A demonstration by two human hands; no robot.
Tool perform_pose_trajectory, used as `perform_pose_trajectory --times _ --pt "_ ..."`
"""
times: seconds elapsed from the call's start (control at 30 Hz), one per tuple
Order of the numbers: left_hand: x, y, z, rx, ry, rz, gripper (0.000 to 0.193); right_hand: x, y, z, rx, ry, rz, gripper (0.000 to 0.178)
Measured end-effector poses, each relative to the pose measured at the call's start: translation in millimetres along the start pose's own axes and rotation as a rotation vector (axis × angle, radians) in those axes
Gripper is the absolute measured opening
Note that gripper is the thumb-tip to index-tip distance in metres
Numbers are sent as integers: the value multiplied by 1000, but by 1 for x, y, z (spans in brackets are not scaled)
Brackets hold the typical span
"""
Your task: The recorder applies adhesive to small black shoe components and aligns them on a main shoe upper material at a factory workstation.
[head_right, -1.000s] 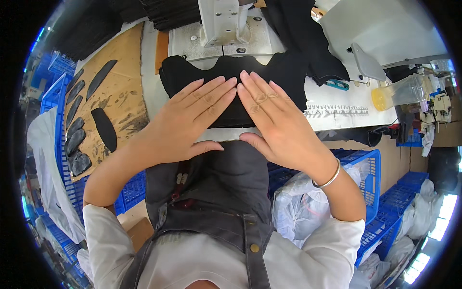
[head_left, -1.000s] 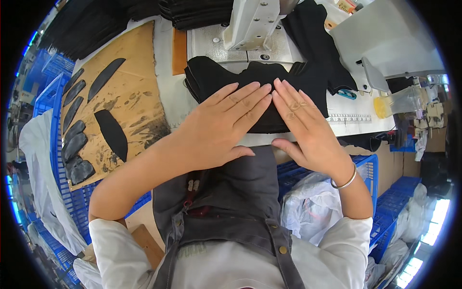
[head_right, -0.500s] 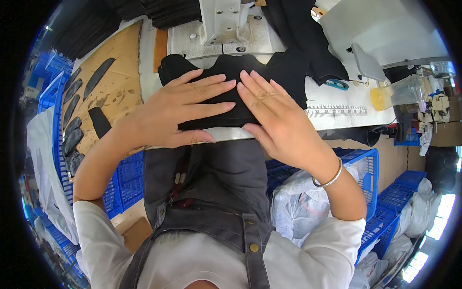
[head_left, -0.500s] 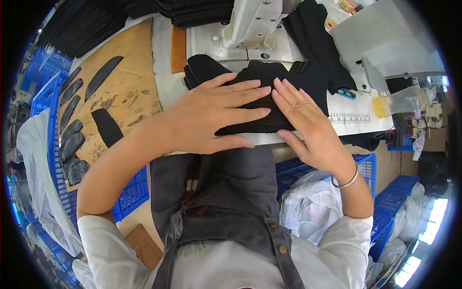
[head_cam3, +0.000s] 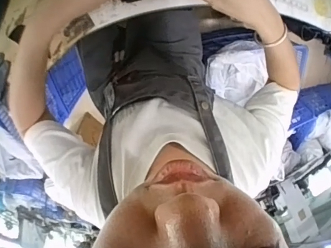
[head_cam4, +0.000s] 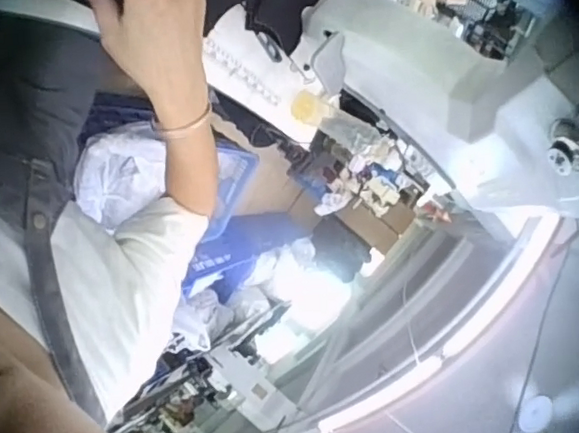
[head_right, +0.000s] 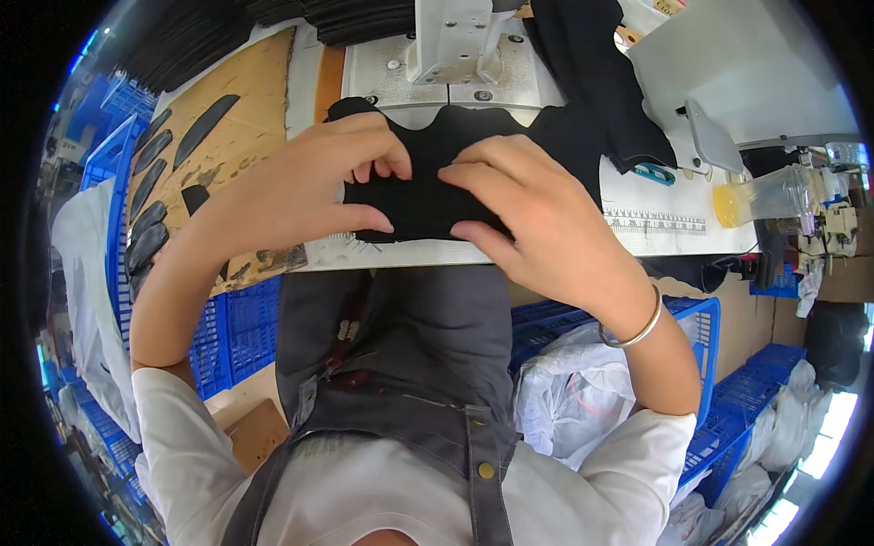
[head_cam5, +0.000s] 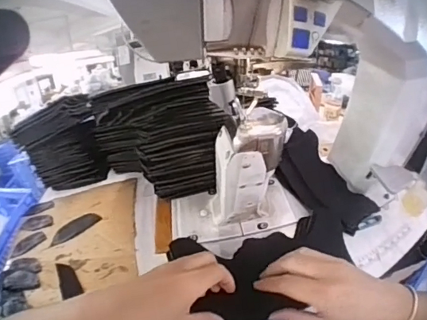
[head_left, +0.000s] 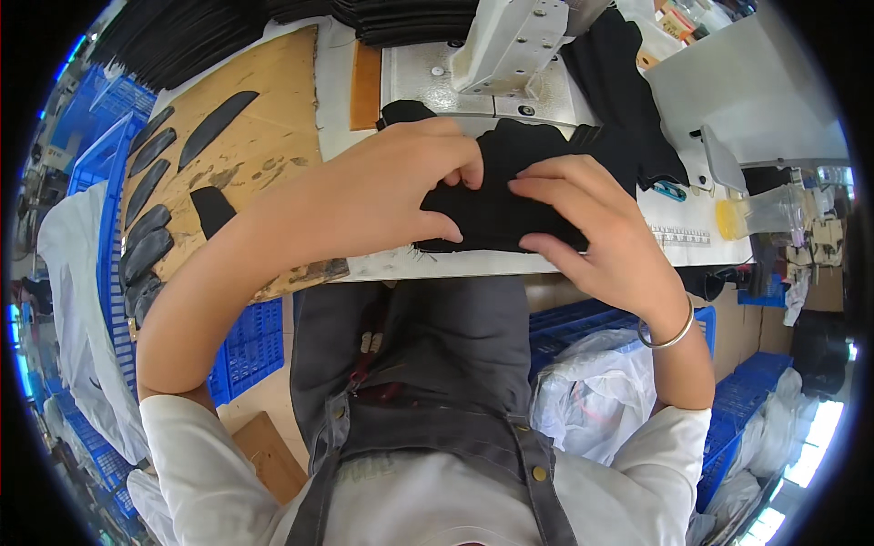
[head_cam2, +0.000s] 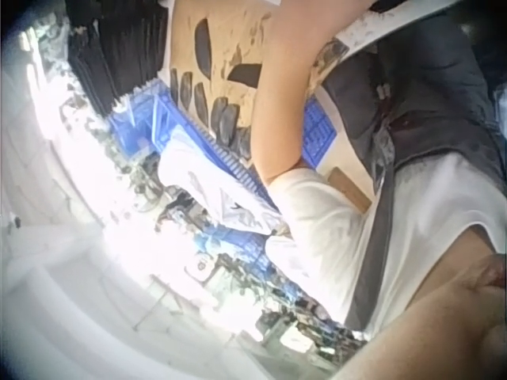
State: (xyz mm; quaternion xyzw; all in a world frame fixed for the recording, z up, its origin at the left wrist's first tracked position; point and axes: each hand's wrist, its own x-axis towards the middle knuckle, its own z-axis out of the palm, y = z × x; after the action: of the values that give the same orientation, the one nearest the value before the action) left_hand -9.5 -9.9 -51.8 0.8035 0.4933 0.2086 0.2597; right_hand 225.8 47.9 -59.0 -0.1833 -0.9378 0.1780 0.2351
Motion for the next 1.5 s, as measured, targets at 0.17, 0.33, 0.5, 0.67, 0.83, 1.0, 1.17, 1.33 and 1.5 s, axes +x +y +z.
perform_pose_trajectory --times 0.17,0.33,0.5,0.67,0.83,1.0,1.17,1.33,1.5 --pt "0 -3 -1 -20 -24 12 37 12 3 7 -70 -62 -119 38" --pt "2 -4 -8 -83 -79 -103 31 25 4 11 14 -33 -110 37" --pt "2 -6 -7 -175 -24 -150 30 56 17 5 179 -377 60 23" --pt "-3 -12 -3 -226 -4 -152 30 80 11 1 131 -672 214 20" --pt "-2 -5 -5 -197 -5 -210 32 61 18 5 177 -476 50 15" --pt "-5 -9 -1 -150 33 -136 27 34 41 -8 643 -374 -9 12" --pt "-1 -1 1 -18 18 -108 19 12 65 -12 1019 -281 99 24" --pt "19 18 0 -152 -8 -387 30 12 67 -9 1081 -276 80 25" --pt "29 31 11 -225 -30 -414 48 10 47 -1 1006 -192 145 5"
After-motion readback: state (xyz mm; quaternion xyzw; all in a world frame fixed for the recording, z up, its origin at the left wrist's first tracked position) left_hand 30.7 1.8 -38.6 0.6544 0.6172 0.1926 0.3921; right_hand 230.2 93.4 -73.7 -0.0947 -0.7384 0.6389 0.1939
